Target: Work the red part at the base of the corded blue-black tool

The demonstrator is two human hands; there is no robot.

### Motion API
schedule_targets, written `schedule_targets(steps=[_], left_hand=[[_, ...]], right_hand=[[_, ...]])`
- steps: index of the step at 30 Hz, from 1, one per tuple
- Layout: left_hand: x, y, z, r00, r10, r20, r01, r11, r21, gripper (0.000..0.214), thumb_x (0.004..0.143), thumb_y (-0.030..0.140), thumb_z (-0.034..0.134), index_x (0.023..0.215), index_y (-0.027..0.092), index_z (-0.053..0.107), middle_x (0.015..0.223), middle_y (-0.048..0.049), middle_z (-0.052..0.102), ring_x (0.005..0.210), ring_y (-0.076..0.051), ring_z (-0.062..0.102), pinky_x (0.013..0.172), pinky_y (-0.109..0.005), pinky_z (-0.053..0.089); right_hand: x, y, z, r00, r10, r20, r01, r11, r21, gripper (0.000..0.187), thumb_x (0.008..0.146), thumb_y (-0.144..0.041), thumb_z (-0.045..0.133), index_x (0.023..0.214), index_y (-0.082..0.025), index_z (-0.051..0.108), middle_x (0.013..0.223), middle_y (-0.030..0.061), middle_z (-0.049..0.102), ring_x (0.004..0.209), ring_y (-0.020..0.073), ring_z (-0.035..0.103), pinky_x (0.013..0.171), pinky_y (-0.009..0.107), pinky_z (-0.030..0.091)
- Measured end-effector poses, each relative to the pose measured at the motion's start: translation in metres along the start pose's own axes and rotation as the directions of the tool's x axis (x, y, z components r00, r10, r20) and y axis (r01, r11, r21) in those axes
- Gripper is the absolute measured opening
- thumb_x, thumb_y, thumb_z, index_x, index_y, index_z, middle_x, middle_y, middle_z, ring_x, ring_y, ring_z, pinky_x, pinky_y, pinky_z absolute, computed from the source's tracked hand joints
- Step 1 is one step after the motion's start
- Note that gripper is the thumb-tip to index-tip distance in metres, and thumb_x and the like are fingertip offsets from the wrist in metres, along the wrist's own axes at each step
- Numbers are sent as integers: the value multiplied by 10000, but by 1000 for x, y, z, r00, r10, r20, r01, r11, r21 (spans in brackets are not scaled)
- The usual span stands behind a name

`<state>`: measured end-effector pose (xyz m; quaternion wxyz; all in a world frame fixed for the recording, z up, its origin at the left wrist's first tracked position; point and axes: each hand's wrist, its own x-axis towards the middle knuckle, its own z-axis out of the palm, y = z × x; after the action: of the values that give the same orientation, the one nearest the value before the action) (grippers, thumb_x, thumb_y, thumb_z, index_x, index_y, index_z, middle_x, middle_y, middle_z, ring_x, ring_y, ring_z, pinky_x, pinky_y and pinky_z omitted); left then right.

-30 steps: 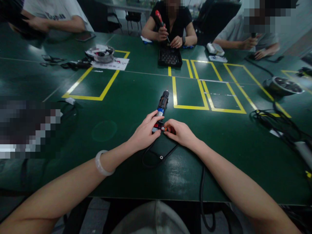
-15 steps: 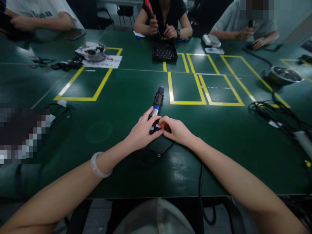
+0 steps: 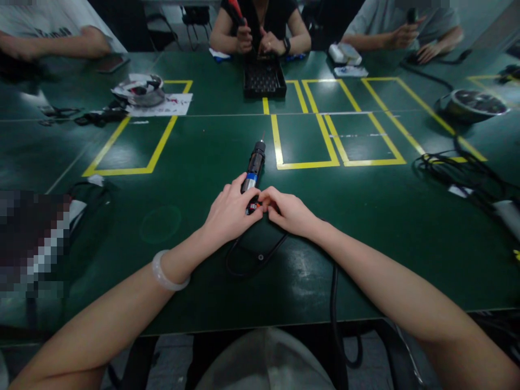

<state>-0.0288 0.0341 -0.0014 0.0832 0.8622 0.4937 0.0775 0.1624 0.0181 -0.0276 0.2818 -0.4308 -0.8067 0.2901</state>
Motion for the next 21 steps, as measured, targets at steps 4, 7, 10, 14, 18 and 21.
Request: schedule_targets(steps=[4,7,10,14,18,21], left_hand=[[-1,-5,-3,999,-36,5,36,999,17,314,860,388,561,1137,261,639,1524,-104,345,1207,-377,497,927,-546,492],[-4,-19,-6,997,-74,-1,74,996,38,311,842,398,576,1114,266,646,1523,-92,335,1230,-378,476,930,-547,495],[-5,-46,-10,991,-129,-22,130,989,67,327,829,402,582,1120,270,650,1527,-86,323,1273,-381,443,959,-548,479],[-4,-100,-20,976,-217,-24,218,970,104,369,830,440,567,1149,272,646,1537,-85,310,1308,-385,422,1009,-547,439],[0,-160,-32,953,-299,-43,302,944,132,382,854,427,555,1168,226,639,1515,-99,339,1352,-363,373,1087,-535,360],[2,-200,-42,941,-337,-41,339,929,146,402,903,400,528,1208,153,615,1488,-114,353,1329,-321,367,1106,-532,331]], right_hand=[[0,2,-3,998,22,-53,-19,998,62,255,854,-119,456,1089,-212,493,814,-9,626,687,141,580,679,247,419],[-1,1,-6,996,20,-87,-13,996,84,239,848,-114,466,1066,-193,526,781,-8,621,645,129,560,653,245,402],[0,1,-13,991,32,-128,-22,997,80,189,870,-134,467,1025,-187,562,745,-11,618,620,122,544,640,248,394],[3,17,-23,975,58,-213,-29,990,139,164,877,-156,480,1005,-181,580,701,-19,593,595,119,525,638,263,407],[7,42,-24,949,149,-279,-63,953,295,177,849,-139,478,993,-189,567,667,-31,580,587,122,532,616,269,423],[9,50,-20,939,176,-295,-73,941,330,164,843,-142,478,973,-182,569,643,-38,568,571,119,533,614,270,428]])
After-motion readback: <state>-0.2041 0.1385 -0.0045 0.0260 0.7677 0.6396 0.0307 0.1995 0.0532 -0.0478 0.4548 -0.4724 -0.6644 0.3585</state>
